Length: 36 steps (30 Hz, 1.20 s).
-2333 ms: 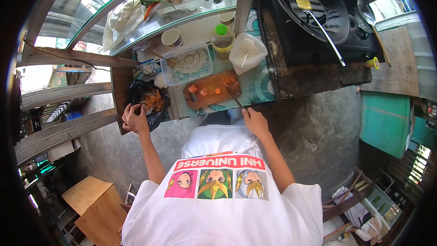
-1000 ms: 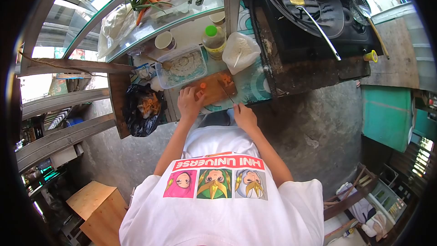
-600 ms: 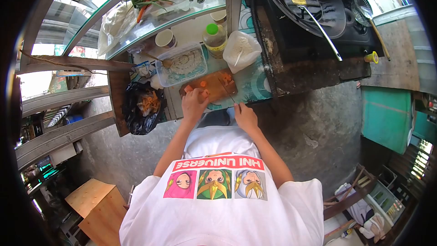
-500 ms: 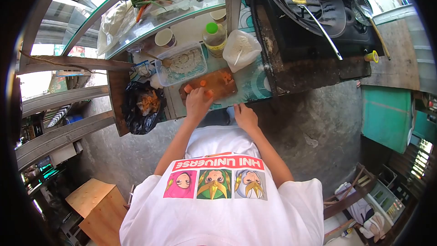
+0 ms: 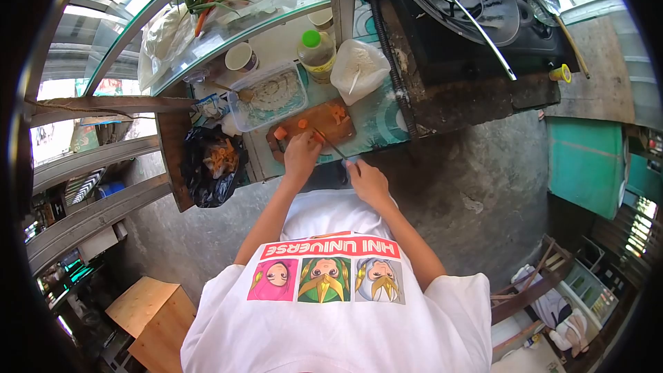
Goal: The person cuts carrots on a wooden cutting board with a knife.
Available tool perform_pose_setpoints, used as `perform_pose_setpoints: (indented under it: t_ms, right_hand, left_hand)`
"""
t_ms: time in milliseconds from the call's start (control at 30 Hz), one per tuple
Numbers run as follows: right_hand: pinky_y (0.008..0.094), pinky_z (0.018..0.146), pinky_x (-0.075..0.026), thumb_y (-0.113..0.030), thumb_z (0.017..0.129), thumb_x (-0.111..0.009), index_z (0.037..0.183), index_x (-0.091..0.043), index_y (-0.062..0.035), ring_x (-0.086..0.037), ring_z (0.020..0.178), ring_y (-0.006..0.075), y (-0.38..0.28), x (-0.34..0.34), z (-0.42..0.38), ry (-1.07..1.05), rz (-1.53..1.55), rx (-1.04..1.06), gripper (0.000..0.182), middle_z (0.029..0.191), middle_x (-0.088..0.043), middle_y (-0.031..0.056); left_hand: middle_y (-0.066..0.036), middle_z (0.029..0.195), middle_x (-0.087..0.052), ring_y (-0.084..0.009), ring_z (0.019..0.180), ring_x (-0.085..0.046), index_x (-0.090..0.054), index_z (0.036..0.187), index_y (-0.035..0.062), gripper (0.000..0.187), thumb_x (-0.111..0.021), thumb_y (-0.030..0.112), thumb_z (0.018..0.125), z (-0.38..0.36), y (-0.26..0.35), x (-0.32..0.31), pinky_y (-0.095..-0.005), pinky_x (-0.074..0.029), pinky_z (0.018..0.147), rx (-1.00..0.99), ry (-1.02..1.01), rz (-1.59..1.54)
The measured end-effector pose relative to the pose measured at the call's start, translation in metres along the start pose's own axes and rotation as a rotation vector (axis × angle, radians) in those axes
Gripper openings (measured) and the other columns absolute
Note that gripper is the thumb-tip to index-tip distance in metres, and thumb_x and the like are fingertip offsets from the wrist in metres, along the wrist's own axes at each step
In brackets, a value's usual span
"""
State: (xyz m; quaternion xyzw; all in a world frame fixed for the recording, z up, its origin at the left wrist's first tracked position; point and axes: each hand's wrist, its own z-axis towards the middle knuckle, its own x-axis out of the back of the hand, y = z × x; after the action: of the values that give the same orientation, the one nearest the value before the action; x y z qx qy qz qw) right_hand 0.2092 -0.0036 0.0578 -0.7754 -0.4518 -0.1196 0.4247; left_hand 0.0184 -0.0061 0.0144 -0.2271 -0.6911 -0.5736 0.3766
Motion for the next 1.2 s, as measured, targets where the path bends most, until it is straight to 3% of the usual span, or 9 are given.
perform_pose_setpoints:
  t_ms: [400,567,700,800,900,967,1000,1067,1200]
  right_hand:
    - [0.0510,0.072,-0.047,-0.046,0.096,-0.042,0.086,-0.059,-0.0054,-0.062,0.082,0.0439,-0.001,-0.002,-0.002,0.042,-0.049,-0.030,0.046,0.078,-0.065,0.0217]
    - [0.0509,0.071,-0.047,-0.046,0.096,-0.042,0.085,-0.059,-0.0053,-0.062,0.083,0.0441,0.000,-0.001,-0.002,0.037,-0.041,-0.036,0.046,0.079,-0.065,0.0216]
    - [0.0485,0.069,-0.046,-0.047,0.096,-0.042,0.084,-0.057,-0.0034,-0.061,0.080,0.0437,0.005,0.000,0.002,0.087,0.089,-0.057,0.048,0.077,-0.063,0.0216]
    - [0.0453,0.066,-0.045,-0.046,0.097,-0.044,0.082,-0.056,-0.0016,-0.060,0.073,0.0416,0.013,-0.003,0.005,0.108,0.162,-0.042,0.049,0.073,-0.061,0.0206]
    - [0.0424,0.063,-0.044,-0.045,0.097,-0.045,0.081,-0.055,-0.0002,-0.057,0.066,0.0383,0.017,-0.001,0.008,0.119,0.222,-0.026,0.049,0.069,-0.059,0.0192]
    - [0.0413,0.062,-0.043,-0.045,0.097,-0.046,0.080,-0.055,0.0004,-0.056,0.064,0.0365,0.020,0.000,0.009,0.124,0.247,-0.021,0.049,0.067,-0.058,0.0186]
    - [0.0411,0.062,-0.043,-0.045,0.097,-0.046,0.080,-0.055,0.0005,-0.056,0.063,0.0360,0.021,0.001,0.010,0.115,0.250,-0.030,0.049,0.067,-0.057,0.0188]
    - [0.0409,0.062,-0.043,-0.045,0.097,-0.046,0.080,-0.055,0.0007,-0.056,0.063,0.0354,0.023,0.001,0.011,0.103,0.252,-0.037,0.049,0.067,-0.057,0.0189]
    - [0.0418,0.063,-0.044,-0.045,0.096,-0.046,0.080,-0.056,-0.0006,-0.057,0.066,0.0374,0.019,0.003,0.010,0.072,0.196,-0.037,0.048,0.069,-0.059,0.0189]
  left_hand:
    - [-0.020,0.086,-0.067,-0.0372,0.088,-0.063,-0.065,0.102,0.0025,0.030,-0.068,0.012,0.074,0.015,0.006,0.000,-0.0449,-0.049,0.077,0.007,-0.074,0.037]
    - [-0.020,0.083,-0.065,-0.0368,0.084,-0.063,-0.060,0.089,0.0009,0.024,-0.071,0.014,0.071,0.019,0.011,0.006,-0.0451,-0.050,0.073,0.045,-0.152,-0.011]
    - [-0.018,0.079,-0.064,-0.0377,0.080,-0.063,-0.057,0.084,0.0013,0.027,-0.073,0.017,0.069,0.019,0.015,0.005,-0.0458,-0.050,0.071,0.025,-0.075,-0.073]
    - [-0.013,0.076,-0.062,-0.0300,0.074,-0.065,-0.058,0.089,-0.0001,0.034,-0.075,0.023,0.071,0.020,0.012,0.002,-0.0393,-0.052,0.067,-0.087,0.026,-0.123]
    - [-0.007,0.081,-0.062,-0.0202,0.072,-0.065,-0.061,0.095,-0.0005,0.032,-0.072,0.024,0.078,0.026,0.010,-0.003,-0.0328,-0.055,0.066,0.142,-0.066,-0.449]
    - [-0.006,0.088,-0.062,-0.0164,0.078,-0.066,-0.062,0.100,-0.0016,0.029,-0.068,0.023,0.085,0.029,0.004,-0.001,-0.0268,-0.057,0.067,0.615,-0.197,-1.043]
    - [-0.006,0.088,-0.062,-0.0164,0.078,-0.066,-0.062,0.100,-0.0016,0.029,-0.068,0.023,0.085,0.029,0.002,0.000,-0.0268,-0.057,0.067,0.615,-0.197,-1.043]
    - [-0.010,0.102,-0.062,-0.0227,0.095,-0.065,-0.060,0.107,-0.0027,0.032,-0.066,0.021,0.087,0.029,-0.002,0.003,-0.0283,-0.059,0.073,0.885,-0.397,-1.369]
    - [-0.017,0.092,-0.063,-0.0242,0.083,-0.069,-0.061,0.102,-0.0044,0.031,-0.068,0.021,0.086,0.027,-0.009,-0.013,-0.0266,-0.059,0.063,0.997,-0.347,-1.465]
